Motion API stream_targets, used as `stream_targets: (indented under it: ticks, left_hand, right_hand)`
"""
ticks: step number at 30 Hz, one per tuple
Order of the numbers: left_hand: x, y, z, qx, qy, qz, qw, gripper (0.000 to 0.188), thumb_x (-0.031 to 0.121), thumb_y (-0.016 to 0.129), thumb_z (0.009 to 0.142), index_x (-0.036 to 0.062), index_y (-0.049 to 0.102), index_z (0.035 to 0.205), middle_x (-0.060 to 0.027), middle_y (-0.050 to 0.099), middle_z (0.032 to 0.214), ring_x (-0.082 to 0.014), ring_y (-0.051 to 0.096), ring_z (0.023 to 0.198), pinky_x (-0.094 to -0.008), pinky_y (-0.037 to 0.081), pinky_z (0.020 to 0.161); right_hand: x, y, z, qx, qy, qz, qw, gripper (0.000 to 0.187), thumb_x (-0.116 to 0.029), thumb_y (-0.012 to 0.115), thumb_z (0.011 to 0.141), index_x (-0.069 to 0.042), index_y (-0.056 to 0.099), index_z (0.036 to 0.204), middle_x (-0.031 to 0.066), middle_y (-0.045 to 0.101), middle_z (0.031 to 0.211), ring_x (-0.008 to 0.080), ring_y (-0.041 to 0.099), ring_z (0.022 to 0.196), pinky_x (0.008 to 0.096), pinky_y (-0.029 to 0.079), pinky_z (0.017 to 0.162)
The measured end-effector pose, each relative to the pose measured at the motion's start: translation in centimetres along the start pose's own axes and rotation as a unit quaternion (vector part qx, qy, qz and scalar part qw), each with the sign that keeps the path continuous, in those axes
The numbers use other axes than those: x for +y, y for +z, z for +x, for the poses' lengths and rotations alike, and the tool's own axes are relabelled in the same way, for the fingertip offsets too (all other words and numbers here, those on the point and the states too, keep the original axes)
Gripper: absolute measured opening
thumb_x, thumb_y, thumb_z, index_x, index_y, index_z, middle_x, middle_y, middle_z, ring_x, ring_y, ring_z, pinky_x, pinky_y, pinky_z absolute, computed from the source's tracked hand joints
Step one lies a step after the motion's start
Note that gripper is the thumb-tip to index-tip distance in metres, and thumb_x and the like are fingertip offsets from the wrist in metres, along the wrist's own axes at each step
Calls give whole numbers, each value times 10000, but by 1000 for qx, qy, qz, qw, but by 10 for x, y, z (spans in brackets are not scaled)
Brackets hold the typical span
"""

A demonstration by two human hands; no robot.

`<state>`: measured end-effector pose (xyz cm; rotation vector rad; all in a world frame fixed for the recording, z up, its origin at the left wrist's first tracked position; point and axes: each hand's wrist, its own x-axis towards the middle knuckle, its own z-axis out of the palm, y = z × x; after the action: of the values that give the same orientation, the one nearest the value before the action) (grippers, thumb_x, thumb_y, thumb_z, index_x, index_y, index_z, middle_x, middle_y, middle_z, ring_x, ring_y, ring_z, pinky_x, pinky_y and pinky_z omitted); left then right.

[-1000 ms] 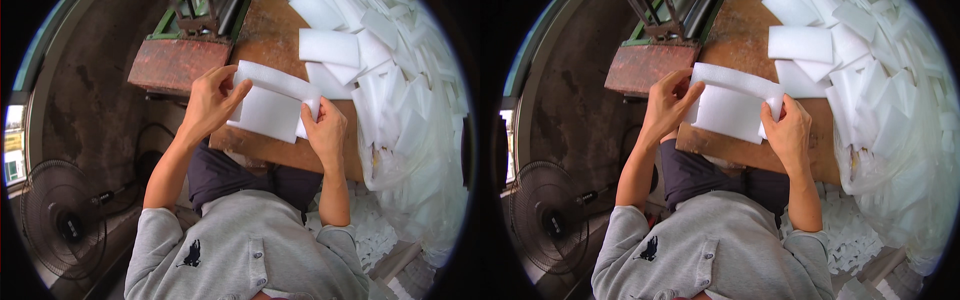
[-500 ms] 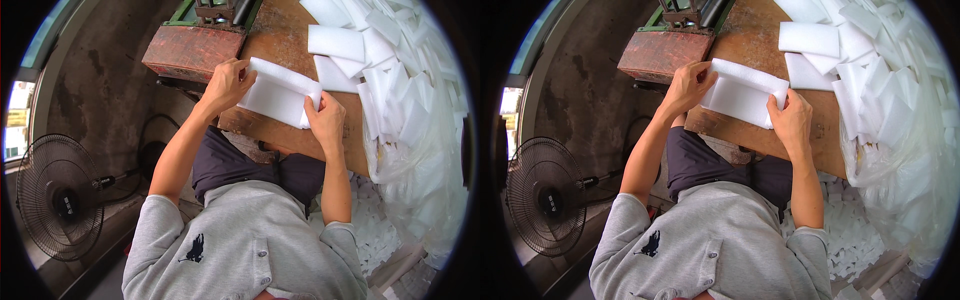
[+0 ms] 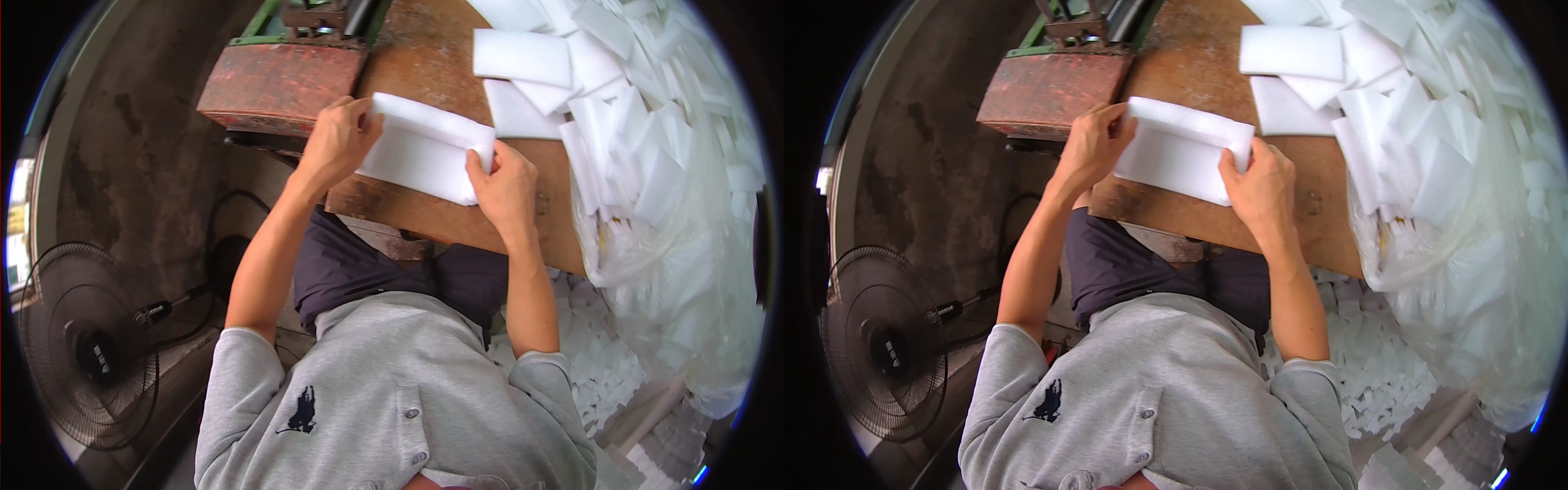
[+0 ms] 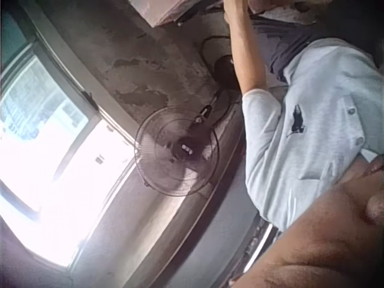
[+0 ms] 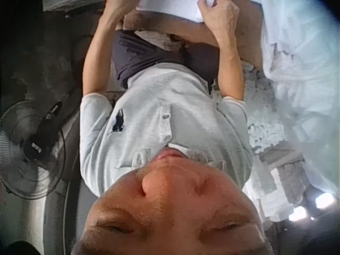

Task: Manually gluing and assembling U-shaped foam blocks at a factory workbench.

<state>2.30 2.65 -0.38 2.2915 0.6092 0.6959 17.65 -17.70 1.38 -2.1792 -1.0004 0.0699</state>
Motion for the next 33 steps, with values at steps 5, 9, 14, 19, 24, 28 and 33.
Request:
stream_targets:
  ticks: [5, 9, 14, 19, 24, 28, 33]
  left_hand:
    - [2, 3, -1, -7, -11, 8, 1000, 220, 140, 653, 905, -69, 586, 892, -192, 529, 752, -304, 529, 642, -393, 453, 641]
    - [4, 6, -1, -2, -7, -1, 1000, 230, 135, 645, 913, -77, 567, 874, -195, 527, 747, -304, 529, 641, -396, 453, 641]
    - [5, 8, -2, -2, -4, 18, 1000, 211, 114, 635, 915, -73, 565, 849, -216, 554, 765, -352, 572, 671, -427, 459, 646]
    - [38, 22, -23, 18, -81, 228, 970, 407, 246, 646, 923, -6, 567, 1232, -209, 573, 954, -385, 626, 784, -471, 515, 685]
    - [156, 34, -87, -61, 234, 25, 970, 644, 389, 683, 813, -26, 559, 1290, -175, 546, 1000, -304, 569, 914, -429, 460, 737]
    - [149, 51, -78, -55, 285, 12, 957, 635, 385, 706, 805, -15, 567, 1279, -204, 565, 1077, -343, 575, 1031, -440, 488, 856]
    - [85, 26, -35, -27, 175, 51, 983, 628, 334, 700, 850, 16, 520, 1361, -242, 499, 1346, -430, 414, 1353, -519, 335, 1148]
  right_hand:
    - [3, 2, 2, -24, 10, -21, 999, 311, -207, 726, 827, 57, 589, 737, 219, 603, 682, 405, 605, 635, 481, 474, 605]
    - [8, 6, 0, -13, -8, -36, 999, 321, -200, 709, 837, 70, 575, 727, 239, 599, 686, 422, 609, 638, 495, 477, 608]
    - [14, 14, -4, 0, -22, -48, 999, 317, -195, 694, 843, 77, 574, 733, 270, 610, 703, 447, 619, 659, 519, 486, 631]
    - [8, -13, 25, -85, 1, -85, 993, 211, -192, 685, 835, 1, 617, 783, 214, 607, 646, 363, 605, 553, 448, 458, 536]
    - [40, -47, 29, -91, -2, -105, 990, 175, -154, 704, 819, 5, 637, 852, 141, 502, 565, 199, 430, 477, 372, 396, 502]
    - [50, -41, 24, -104, -22, -101, 989, 171, -146, 707, 820, 3, 654, 884, 130, 517, 593, 187, 436, 498, 365, 404, 509]
    - [27, -47, 9, -118, -26, -40, 992, 189, -127, 724, 831, -29, 680, 987, 144, 600, 711, 247, 577, 580, 388, 463, 560]
